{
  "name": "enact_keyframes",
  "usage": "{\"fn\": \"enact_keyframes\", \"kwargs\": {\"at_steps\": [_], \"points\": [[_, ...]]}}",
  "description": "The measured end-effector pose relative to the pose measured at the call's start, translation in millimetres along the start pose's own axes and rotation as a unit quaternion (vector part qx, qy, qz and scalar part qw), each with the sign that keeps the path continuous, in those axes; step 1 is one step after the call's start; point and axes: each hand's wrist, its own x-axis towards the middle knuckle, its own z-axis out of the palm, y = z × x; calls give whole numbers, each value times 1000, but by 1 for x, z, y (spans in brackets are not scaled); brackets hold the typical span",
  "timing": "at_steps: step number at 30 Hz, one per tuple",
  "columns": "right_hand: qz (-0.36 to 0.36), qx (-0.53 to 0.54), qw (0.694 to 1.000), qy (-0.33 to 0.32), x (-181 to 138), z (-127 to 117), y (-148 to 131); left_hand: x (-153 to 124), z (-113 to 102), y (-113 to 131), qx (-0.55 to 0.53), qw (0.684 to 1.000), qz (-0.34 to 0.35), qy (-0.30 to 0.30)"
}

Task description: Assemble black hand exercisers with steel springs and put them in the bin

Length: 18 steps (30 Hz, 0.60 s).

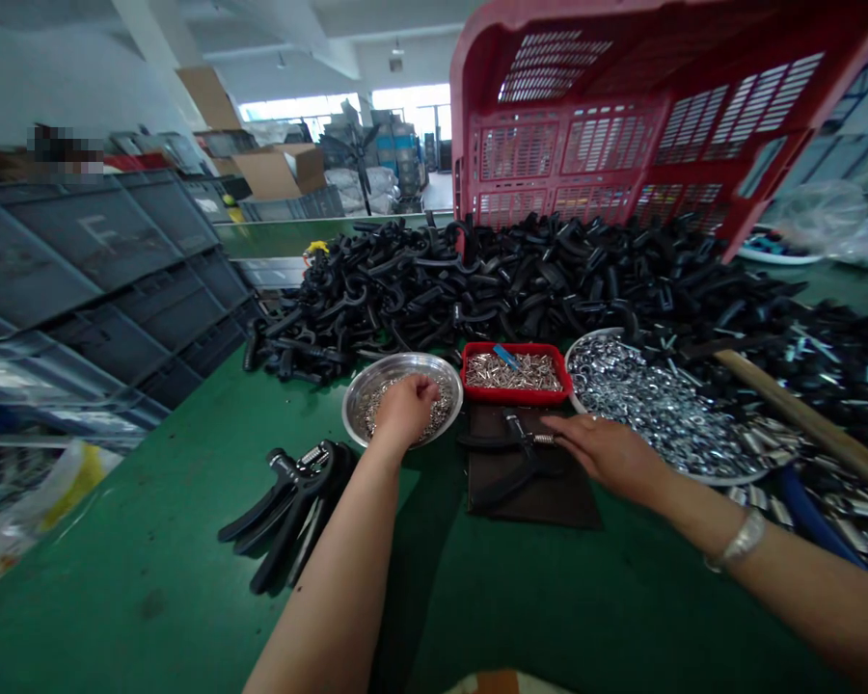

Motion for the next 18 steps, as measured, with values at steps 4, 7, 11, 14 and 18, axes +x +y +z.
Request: {"fn": "enact_keyframes", "kwargs": {"at_steps": [4, 7, 11, 14, 18], "points": [[69, 129, 984, 105, 17, -7, -18, 2, 4, -3, -180, 983, -22, 19], [84, 232, 962, 117, 41, -10, -40, 3, 5, -5, -222, 974, -40, 18], [75, 305, 940, 132, 86, -3, -60, 2, 3, -4, -309, 949, -60, -12], [77, 338, 927, 140, 118, 7, -67, 2, 1, -4, -399, 911, -87, -60], [75, 382, 908, 155, 139, 18, -73, 2, -1, -4, -481, 863, -119, -97]]}}
